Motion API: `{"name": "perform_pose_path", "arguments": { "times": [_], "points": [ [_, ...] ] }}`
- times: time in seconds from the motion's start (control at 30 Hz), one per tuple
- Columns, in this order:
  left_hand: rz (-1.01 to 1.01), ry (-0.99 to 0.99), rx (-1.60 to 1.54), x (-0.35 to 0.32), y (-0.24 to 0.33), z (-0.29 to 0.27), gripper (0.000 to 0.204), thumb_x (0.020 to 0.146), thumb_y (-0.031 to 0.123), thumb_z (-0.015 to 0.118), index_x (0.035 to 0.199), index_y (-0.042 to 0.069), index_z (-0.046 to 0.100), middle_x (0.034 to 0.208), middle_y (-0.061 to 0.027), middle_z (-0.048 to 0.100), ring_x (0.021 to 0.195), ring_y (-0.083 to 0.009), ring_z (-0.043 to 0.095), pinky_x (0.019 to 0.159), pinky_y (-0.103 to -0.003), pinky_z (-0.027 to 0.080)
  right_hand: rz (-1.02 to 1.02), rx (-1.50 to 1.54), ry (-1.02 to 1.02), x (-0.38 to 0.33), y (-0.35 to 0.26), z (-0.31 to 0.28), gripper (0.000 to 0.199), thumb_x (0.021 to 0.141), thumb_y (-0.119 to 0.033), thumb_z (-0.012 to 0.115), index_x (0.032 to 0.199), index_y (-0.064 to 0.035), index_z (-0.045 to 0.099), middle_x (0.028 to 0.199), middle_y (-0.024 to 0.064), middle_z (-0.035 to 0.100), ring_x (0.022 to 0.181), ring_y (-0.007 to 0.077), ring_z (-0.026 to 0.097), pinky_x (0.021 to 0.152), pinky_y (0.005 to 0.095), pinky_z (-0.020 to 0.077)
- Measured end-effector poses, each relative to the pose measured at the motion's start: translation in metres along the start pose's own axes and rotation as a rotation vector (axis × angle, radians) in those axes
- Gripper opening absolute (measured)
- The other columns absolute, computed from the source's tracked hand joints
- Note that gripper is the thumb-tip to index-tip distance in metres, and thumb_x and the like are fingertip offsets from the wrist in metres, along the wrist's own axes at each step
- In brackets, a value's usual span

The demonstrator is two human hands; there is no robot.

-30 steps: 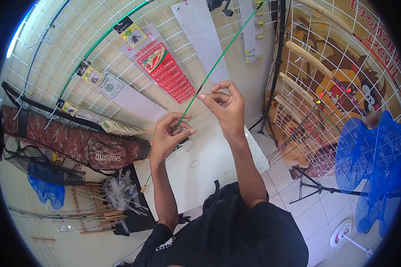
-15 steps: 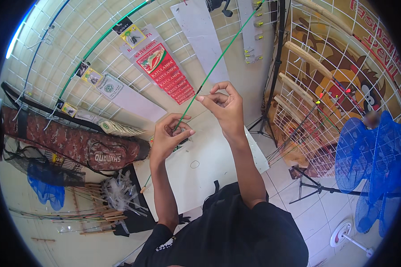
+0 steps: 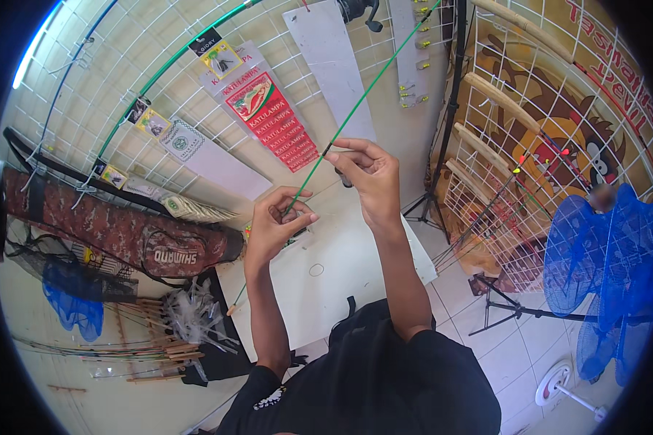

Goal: The recorder is shown assembling pieces of a green fishing rod and attaching a line/float components in a fishing shop setting.

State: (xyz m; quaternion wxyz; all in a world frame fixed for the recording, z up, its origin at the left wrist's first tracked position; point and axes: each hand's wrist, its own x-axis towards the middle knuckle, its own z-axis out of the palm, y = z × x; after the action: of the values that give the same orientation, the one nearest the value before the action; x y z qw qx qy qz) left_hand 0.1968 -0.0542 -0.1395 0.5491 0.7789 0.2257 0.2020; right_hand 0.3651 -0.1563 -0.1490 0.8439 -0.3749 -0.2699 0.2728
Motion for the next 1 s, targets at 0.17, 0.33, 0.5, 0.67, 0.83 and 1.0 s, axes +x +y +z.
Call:
{"name": "perform_pose_path", "arguments": {
  "times": [0.17, 0.33, 0.5, 0.67, 0.83, 1.0],
  "points": [
    [0.014, 0.002, -0.011, -0.001, 0.009, 0.003, 0.035, 0.077, -0.004, 0.075, 0.109, -0.004, 0.061, 0.082, -0.0041, 0.065, 0.075, -0.0058, 0.061, 0.057, -0.017, 0.041, -0.045, 0.024, -0.003, 0.001, 0.002, 0.002, 0.024, 0.085, 0.000, 0.071, 0.108, 0.0047, 0.068, 0.094, 0.0106, 0.072, 0.086, 0.0105, 0.067, 0.078, 0.0219, 0.0509],
    [0.020, -0.004, 0.043, 0.000, 0.007, 0.002, 0.035, 0.077, -0.003, 0.076, 0.109, -0.003, 0.061, 0.080, -0.0044, 0.066, 0.069, -0.0039, 0.059, 0.055, -0.016, 0.040, -0.094, -0.034, 0.023, 0.000, 0.002, 0.006, 0.018, 0.085, -0.003, 0.072, 0.101, 0.0032, 0.070, 0.090, 0.0078, 0.072, 0.082, 0.0085, 0.065, 0.074, 0.0202, 0.0501],
    [0.027, 0.007, -0.016, -0.001, 0.002, 0.003, 0.033, 0.077, 0.004, 0.078, 0.107, 0.000, 0.063, 0.080, -0.0008, 0.068, 0.055, 0.0010, 0.032, 0.048, -0.017, 0.024, -0.118, -0.032, 0.081, -0.002, 0.002, 0.016, 0.013, 0.086, -0.003, 0.071, 0.098, 0.0029, 0.070, 0.086, 0.0061, 0.070, 0.081, 0.0080, 0.064, 0.074, 0.0206, 0.0490],
    [0.019, 0.024, -0.033, -0.002, 0.003, 0.004, 0.034, 0.077, 0.003, 0.078, 0.108, 0.000, 0.063, 0.080, -0.0004, 0.068, 0.054, 0.0007, 0.031, 0.047, -0.017, 0.026, -0.188, 0.027, 0.236, -0.007, 0.013, 0.031, 0.010, 0.089, -0.003, 0.068, 0.096, 0.0037, 0.066, 0.088, 0.0068, 0.068, 0.083, 0.0094, 0.063, 0.076, 0.0213, 0.0484],
    [0.008, 0.030, 0.013, -0.002, 0.007, 0.007, 0.034, 0.076, 0.003, 0.077, 0.107, 0.000, 0.064, 0.077, 0.0010, 0.068, 0.053, -0.0001, 0.029, 0.047, -0.018, 0.025, -0.283, 0.003, 0.353, -0.010, 0.020, 0.044, 0.008, 0.090, -0.003, 0.066, 0.096, 0.0024, 0.063, 0.085, 0.0049, 0.065, 0.080, 0.0074, 0.060, 0.075, 0.0211, 0.0474],
    [0.024, 0.035, 0.018, -0.003, 0.007, 0.005, 0.034, 0.076, 0.005, 0.077, 0.107, 0.002, 0.064, 0.077, 0.0017, 0.068, 0.053, -0.0006, 0.028, 0.048, -0.018, 0.025, -0.260, -0.010, 0.319, -0.008, 0.018, 0.041, 0.009, 0.093, -0.006, 0.063, 0.098, 0.0008, 0.060, 0.089, 0.0076, 0.067, 0.079, 0.0061, 0.058, 0.073, 0.0216, 0.0456]
  ]
}}
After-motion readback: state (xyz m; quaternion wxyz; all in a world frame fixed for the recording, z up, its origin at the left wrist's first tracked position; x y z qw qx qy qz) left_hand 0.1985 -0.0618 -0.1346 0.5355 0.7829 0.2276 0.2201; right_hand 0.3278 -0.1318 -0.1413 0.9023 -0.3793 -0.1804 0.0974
